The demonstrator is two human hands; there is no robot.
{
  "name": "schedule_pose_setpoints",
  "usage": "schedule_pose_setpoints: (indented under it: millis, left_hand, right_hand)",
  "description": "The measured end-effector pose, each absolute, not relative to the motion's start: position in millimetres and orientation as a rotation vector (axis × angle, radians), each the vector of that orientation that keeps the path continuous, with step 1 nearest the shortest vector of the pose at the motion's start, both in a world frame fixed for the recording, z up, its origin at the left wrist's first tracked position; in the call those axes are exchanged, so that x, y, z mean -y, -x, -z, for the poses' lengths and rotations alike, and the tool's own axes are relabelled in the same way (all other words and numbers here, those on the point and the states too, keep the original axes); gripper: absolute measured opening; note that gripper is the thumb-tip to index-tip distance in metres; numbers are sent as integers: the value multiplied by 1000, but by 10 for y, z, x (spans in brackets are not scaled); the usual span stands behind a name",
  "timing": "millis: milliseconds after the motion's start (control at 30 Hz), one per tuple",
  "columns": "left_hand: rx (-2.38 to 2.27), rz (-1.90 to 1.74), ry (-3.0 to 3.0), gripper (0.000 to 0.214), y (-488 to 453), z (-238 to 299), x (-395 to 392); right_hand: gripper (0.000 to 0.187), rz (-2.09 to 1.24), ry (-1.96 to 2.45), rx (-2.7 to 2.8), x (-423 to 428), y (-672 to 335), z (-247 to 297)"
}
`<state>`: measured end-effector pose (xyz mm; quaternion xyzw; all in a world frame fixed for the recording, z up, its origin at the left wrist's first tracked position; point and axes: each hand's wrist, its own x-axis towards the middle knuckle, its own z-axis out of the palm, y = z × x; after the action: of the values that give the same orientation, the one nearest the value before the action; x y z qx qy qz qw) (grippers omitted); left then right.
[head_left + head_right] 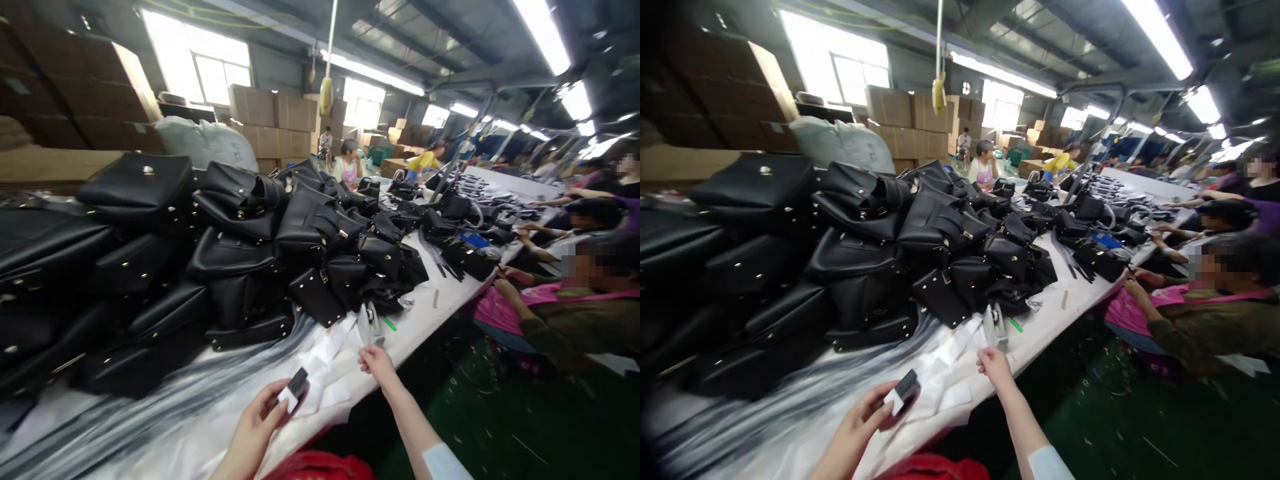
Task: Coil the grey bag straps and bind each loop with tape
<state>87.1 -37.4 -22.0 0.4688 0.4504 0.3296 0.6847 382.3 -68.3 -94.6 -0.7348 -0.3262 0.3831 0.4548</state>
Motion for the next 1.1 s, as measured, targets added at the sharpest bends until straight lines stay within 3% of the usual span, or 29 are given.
schedule_pose_setpoints:
  millis: [300,867,1100]
  left_hand:
    - [-993,-931,-1230,37,-560,235,473]
    - [-910,-993,-1094,38,-201,270,508]
    - [-1086,-1068,-1221,41,-199,211,496]
  right_hand:
    - [32,-1370,1211,996,863,-2122,16]
    - [43,-1405,1412,1030,786,-1676,326]
    - [39,-1575,1222,1012,740,-1677,265]
